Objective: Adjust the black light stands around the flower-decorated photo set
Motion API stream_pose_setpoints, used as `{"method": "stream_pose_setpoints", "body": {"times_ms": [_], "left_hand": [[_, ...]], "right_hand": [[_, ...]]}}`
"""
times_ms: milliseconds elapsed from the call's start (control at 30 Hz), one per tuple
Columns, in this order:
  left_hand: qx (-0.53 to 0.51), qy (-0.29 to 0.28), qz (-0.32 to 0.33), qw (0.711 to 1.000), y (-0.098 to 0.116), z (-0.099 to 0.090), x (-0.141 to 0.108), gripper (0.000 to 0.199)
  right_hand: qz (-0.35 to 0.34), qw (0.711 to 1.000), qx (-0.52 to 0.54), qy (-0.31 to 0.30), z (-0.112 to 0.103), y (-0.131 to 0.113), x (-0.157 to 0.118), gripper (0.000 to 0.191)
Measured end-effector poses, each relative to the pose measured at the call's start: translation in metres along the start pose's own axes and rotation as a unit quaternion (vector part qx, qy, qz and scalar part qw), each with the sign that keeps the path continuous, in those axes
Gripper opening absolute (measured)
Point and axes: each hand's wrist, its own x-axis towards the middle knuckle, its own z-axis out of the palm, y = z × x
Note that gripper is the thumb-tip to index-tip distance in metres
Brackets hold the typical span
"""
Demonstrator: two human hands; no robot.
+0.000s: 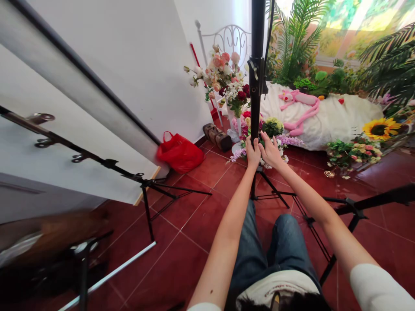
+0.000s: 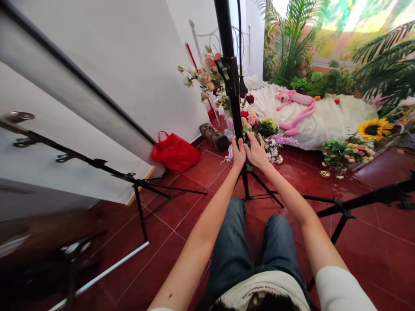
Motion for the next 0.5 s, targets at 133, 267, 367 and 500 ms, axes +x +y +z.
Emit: {"method": "stream_pose_setpoints", "body": {"times_ms": [133, 267, 367, 500], "left_hand": [[0.005, -0.023, -0.001, 1.0, 0.001, -0.005, 0.002, 0.053], [0.011, -0.046, -0.012, 0.999, 0.004, -0.01, 0.002, 0.052], [0.01, -0.057, -0.013, 0.998, 0.006, -0.011, 0.002, 0.053], [0.007, -0.058, -0.018, 0.998, 0.006, -0.011, 0.002, 0.056]], "right_hand": [[0.076, 0.995, 0.061, -0.032, -0.01, 0.013, 0.033, 0.056], [0.185, 0.97, 0.158, -0.029, -0.005, 0.035, 0.058, 0.06], [0.22, 0.945, 0.24, -0.032, 0.004, 0.038, 0.062, 0.056], [0.23, 0.92, 0.317, -0.001, 0.012, 0.027, 0.059, 0.044]]}}
